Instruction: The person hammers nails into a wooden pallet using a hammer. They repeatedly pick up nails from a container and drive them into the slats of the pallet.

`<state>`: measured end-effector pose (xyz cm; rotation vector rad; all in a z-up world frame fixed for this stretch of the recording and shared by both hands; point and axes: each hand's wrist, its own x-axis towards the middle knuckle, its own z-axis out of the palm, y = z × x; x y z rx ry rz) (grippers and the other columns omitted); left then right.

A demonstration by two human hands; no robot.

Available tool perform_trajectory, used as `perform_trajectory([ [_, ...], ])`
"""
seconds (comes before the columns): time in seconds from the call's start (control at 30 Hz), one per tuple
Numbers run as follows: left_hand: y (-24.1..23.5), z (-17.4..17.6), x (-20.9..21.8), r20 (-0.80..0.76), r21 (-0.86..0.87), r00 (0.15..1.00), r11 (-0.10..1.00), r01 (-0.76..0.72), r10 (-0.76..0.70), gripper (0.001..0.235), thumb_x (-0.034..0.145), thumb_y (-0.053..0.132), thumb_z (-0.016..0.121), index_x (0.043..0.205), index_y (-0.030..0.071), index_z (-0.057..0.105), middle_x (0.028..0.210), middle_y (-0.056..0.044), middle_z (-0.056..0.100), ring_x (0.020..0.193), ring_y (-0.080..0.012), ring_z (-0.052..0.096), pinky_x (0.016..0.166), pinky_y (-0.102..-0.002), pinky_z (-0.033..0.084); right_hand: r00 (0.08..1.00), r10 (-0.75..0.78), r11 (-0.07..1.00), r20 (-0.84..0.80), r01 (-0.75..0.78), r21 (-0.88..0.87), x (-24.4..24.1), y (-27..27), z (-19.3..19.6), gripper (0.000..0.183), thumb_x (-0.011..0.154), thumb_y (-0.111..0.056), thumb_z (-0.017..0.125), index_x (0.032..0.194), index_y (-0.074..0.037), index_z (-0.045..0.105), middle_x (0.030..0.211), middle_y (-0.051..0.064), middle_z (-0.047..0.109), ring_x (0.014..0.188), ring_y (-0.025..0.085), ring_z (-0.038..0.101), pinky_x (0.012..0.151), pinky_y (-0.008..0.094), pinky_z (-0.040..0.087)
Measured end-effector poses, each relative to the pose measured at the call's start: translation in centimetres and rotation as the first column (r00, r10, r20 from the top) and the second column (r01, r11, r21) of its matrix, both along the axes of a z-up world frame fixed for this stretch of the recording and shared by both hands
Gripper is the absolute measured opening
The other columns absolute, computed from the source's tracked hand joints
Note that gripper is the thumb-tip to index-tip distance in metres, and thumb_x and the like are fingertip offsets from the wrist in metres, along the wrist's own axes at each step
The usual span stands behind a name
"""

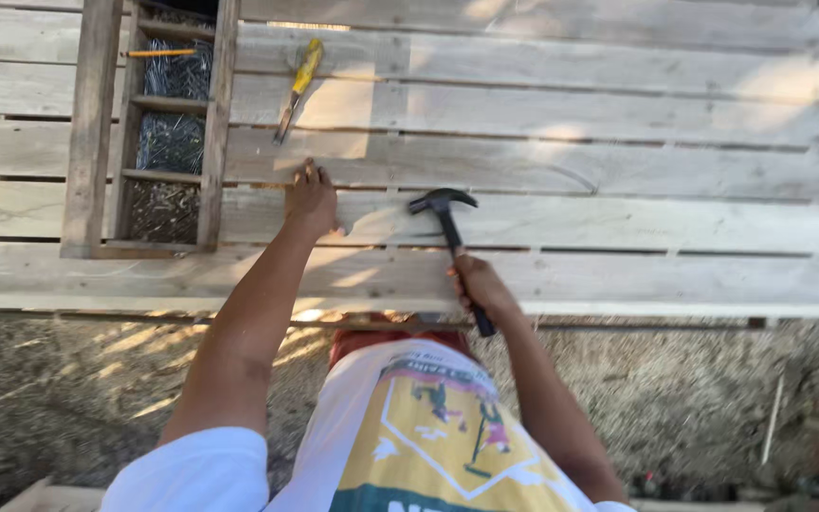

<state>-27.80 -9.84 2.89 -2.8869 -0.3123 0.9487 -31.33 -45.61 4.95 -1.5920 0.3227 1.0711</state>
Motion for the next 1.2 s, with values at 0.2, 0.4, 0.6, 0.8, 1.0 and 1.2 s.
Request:
perform_trajectory([
  [0.2,0.9,-0.1,-4.2,0.248,-0.187,0.967,0.982,-0.015,0.062,0.105,0.075,0.043,0.090,0.156,0.002,0.037,0.168,-0.023,0.020,0.153,-0.0414,0.024,0.118,-0.058,0.033,0.961,-0.251,0.949,-0.118,0.269,0.166,-6.8,-2.3,2.4,0.036,0.106,-0.039,0.051,0.105,-0.005,0.062,0.064,0.003,0.053,0.047,0.013,0.046,0.044,0.030,0.038],
  [0.4,0.2,-0.7,-13.2,0.431,-0.332,0.897,0.942,0.055,0.099,0.078,0.094,0.048,0.069,0.151,0.001,0.043,0.167,-0.017,0.025,0.154,-0.0364,0.024,0.119,-0.057,0.026,0.897,-0.383,0.901,-0.221,0.416,0.124,-13.5,-0.8,1.3,0.047,0.106,-0.048,0.047,0.102,-0.003,0.060,0.064,0.005,0.057,0.049,0.016,0.051,0.045,0.032,0.043],
  [0.6,5.7,6.7,-16.3,0.686,-0.409,0.708,0.893,0.186,0.167,0.063,0.090,0.037,0.083,0.145,0.014,0.063,0.158,-0.016,0.045,0.150,-0.0366,0.034,0.121,-0.060,0.022,0.911,-0.408,0.908,0.059,0.398,0.131,-15.1,0.8,-1.2,0.053,0.106,-0.048,0.047,0.097,0.001,0.062,0.055,0.006,0.054,0.042,0.017,0.050,0.040,0.032,0.042],
  [0.8,15.1,22.0,-12.2,0.722,-0.246,0.631,0.958,-0.151,0.285,0.084,0.099,0.035,0.084,0.160,-0.005,0.041,0.164,-0.032,0.036,0.152,-0.0466,0.028,0.125,-0.055,0.023,0.928,-0.323,0.919,0.187,0.354,-0.170,-14.5,1.5,-1.9,0.054,0.105,-0.053,0.045,0.097,-0.005,0.069,0.056,0.002,0.053,0.043,0.012,0.049,0.043,0.029,0.040],
  [1.0,21.1,20.3,-10.2,0.356,-0.707,0.561,0.607,-0.362,0.748,0.078,0.082,0.010,0.086,0.146,-0.006,0.044,0.125,-0.021,0.066,0.088,-0.0225,0.073,0.064,-0.033,0.059,0.885,-0.428,0.902,0.181,0.431,0.022,-13.9,2.8,-1.2,0.056,0.107,-0.050,0.045,0.098,0.001,0.066,0.058,0.003,0.053,0.044,0.014,0.048,0.043,0.032,0.039],
  [1.2,19.4,20.1,-11.5,0.286,-0.737,0.612,0.577,-0.351,0.738,0.065,0.079,-0.002,0.078,0.138,0.000,0.051,0.107,-0.014,0.071,0.068,-0.0168,0.067,0.055,-0.028,0.057,0.913,-0.346,0.935,0.217,0.355,-0.005,-13.7,1.9,-1.6,0.059,0.106,-0.053,0.044,0.095,0.001,0.067,0.057,0.002,0.051,0.043,0.013,0.047,0.042,0.030,0.040],
])
